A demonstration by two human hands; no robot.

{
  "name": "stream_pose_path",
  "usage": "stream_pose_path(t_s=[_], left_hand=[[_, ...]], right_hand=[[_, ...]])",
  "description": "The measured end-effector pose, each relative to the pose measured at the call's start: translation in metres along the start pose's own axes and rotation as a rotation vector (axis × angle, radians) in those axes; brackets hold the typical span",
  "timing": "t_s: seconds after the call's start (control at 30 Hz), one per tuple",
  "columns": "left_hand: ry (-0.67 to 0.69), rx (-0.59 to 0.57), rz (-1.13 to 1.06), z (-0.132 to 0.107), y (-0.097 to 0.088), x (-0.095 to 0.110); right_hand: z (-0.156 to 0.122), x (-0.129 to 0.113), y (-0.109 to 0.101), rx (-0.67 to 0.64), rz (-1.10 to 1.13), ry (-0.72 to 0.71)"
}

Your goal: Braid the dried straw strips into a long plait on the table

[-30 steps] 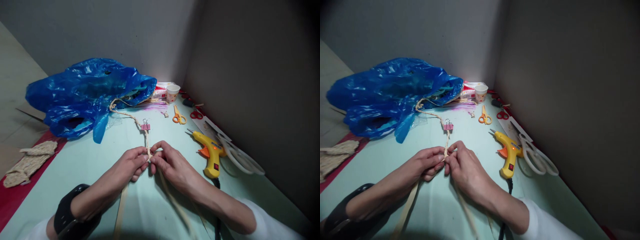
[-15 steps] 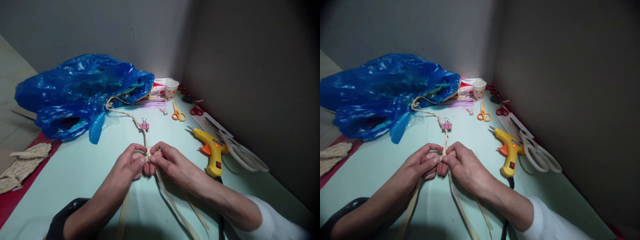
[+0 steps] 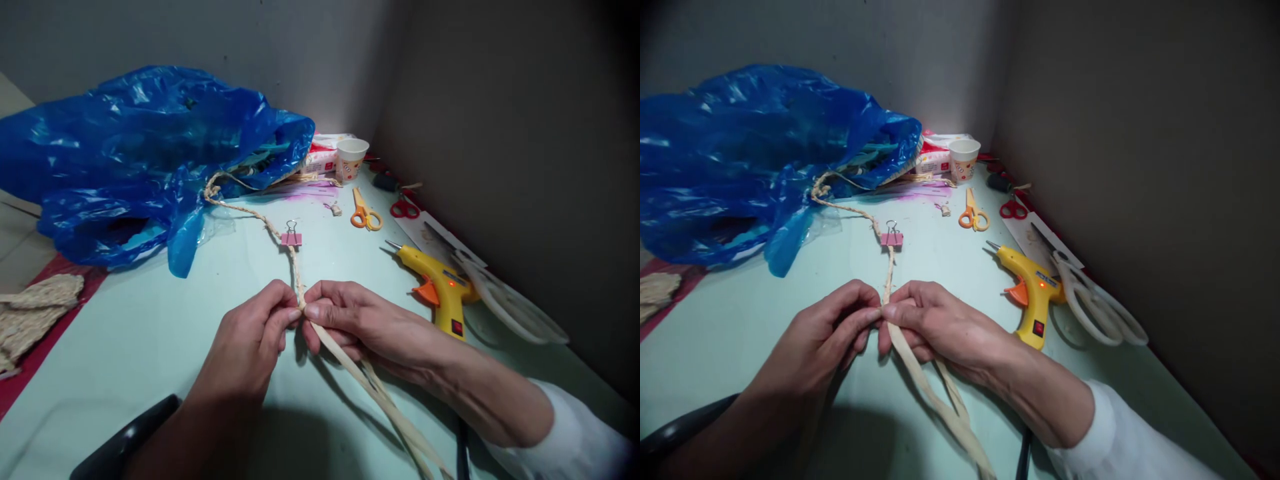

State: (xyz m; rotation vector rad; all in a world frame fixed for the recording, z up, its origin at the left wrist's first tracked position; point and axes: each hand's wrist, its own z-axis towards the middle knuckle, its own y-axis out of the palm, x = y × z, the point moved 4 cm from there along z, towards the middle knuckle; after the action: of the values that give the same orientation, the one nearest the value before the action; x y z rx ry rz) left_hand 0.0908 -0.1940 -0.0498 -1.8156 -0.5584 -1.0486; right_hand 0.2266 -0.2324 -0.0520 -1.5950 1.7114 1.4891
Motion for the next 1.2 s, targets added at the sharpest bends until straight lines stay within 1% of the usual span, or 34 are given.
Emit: stream_pose_path(t_s=[0.07,0.17,0.23,0.33,0.4,0.47,0.6,0.73,0.87,1.07,1.13,1.2], left_hand=[[-0.015,0.025,-0.018,-0.001,0.000,0.001],[-0.107,0.020,-0.115,-0.002,0.002,0.002],[-0.158,-0.015,-0.213,-0.001,0.004,0.002],[-0.191,-0.094,-0.388,0.003,0.005,0.001],[-0.228,-0.151,-0.514,0.005,0.006,-0.001],[-0.259,-0.191,-0.611,0.006,0.005,-0.004],[-0.266,-0.201,-0.666,0.008,0.003,-0.006],[-0.270,-0.222,-0.660,0.009,0.003,-0.007],[-0.233,-0.247,-0.611,0.011,0.000,-0.007],[-0.120,-0.308,-0.450,0.015,-0.003,-0.006],[-0.103,-0.290,-0.362,0.014,-0.004,-0.006],[-0.075,-0.235,-0.244,0.011,-0.004,-0.004]], right_hand=[[-0.001,-0.001,0.000,0.008,-0.060,-0.013],[-0.002,-0.003,-0.001,0.034,-0.229,-0.063],[-0.003,-0.005,-0.001,0.051,-0.386,-0.149],[-0.002,-0.005,-0.002,0.083,-0.602,-0.251],[-0.002,-0.005,-0.002,0.096,-0.689,-0.273],[-0.001,-0.006,-0.001,0.090,-0.715,-0.274],[-0.003,-0.010,0.000,0.068,-0.650,-0.219],[-0.003,-0.010,-0.003,0.030,-0.474,-0.123],[-0.002,-0.005,-0.005,-0.010,-0.303,-0.072],[0.000,-0.002,-0.007,-0.025,-0.158,-0.027],[0.000,-0.002,-0.007,-0.028,-0.139,-0.029],[0.000,-0.003,-0.007,-0.025,-0.145,-0.029]])
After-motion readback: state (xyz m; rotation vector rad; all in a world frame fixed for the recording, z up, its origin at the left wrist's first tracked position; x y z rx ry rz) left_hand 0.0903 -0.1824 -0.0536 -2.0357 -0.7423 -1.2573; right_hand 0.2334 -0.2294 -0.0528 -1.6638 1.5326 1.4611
